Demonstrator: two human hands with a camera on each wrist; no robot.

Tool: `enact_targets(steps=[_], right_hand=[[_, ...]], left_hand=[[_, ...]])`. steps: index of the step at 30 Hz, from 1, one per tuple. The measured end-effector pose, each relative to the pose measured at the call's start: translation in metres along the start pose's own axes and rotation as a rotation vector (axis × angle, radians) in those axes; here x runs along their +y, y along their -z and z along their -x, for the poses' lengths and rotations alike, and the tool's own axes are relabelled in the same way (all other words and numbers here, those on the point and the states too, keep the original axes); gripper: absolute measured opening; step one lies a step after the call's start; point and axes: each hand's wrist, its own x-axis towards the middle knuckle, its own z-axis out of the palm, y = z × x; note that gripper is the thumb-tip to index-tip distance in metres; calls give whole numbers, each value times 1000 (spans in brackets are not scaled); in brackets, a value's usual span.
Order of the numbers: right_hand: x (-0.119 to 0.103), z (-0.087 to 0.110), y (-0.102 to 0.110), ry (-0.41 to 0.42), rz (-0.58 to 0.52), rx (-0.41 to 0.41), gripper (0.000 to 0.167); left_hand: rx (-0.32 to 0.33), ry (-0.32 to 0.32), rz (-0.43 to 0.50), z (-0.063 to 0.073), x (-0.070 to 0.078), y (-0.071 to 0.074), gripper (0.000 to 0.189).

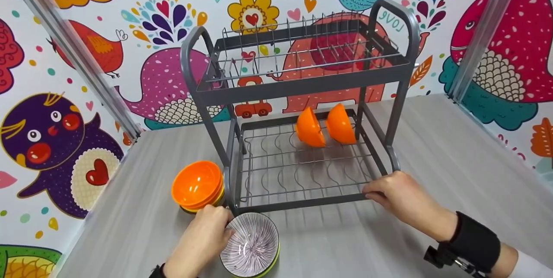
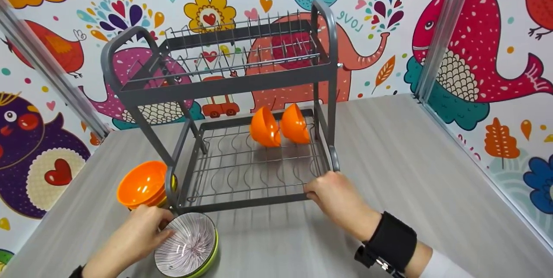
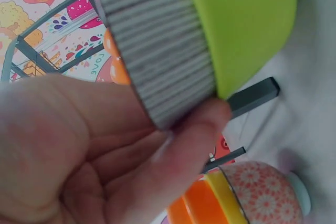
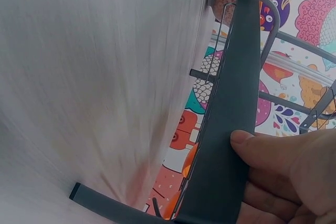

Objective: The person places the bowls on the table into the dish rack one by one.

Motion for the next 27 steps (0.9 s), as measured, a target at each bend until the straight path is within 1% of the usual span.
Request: enact_targets(steps=[5, 12, 20, 27], right_hand=[[-1, -1, 2, 2, -16, -1, 16], [-1, -2, 3, -2, -37, -13, 16], [-1, -1, 2, -15, -35, -20, 17], [-1, 0, 2, -18, -26, -14, 16]], left_hand=[[15, -6, 14, 0, 0, 1, 26], [20, -3, 76, 0, 1, 5, 23], [100, -70, 56, -1, 0, 6, 29], [112, -90, 111, -4, 5, 18, 25]])
